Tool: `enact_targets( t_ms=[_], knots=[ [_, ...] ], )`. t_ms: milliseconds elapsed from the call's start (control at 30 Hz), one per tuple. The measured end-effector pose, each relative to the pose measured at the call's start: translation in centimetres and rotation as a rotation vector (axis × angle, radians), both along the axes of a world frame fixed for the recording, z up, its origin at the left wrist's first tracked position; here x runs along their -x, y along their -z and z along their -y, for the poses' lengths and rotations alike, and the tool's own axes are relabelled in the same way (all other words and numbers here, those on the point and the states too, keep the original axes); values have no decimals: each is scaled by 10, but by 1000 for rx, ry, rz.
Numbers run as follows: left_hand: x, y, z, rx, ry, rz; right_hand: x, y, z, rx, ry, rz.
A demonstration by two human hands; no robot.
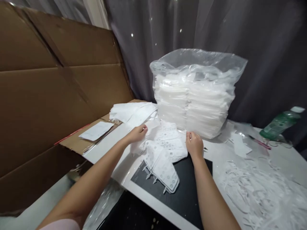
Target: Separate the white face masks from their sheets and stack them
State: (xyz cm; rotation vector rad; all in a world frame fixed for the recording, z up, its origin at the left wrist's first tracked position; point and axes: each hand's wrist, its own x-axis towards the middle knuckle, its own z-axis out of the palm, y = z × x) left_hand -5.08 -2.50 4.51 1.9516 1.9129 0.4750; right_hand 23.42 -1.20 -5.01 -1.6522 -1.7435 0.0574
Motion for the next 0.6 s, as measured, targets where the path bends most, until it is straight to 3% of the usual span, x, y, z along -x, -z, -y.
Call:
enact_targets(
  t_ms=[133, 267, 400, 600],
  knots=[
    [5, 40, 6, -10, -8, 341, 14, -1, 11, 52, -99, 81],
    [9, 60, -11, -2, -50, 658, 15, 4, 13, 88, -110, 170],
    [16, 67, -21, 68, -86, 902, 12, 9, 10, 78, -113, 226],
    [17, 65, -15, 194, -143, 1151, 9, 14, 9, 74, -116, 213]
  ],
)
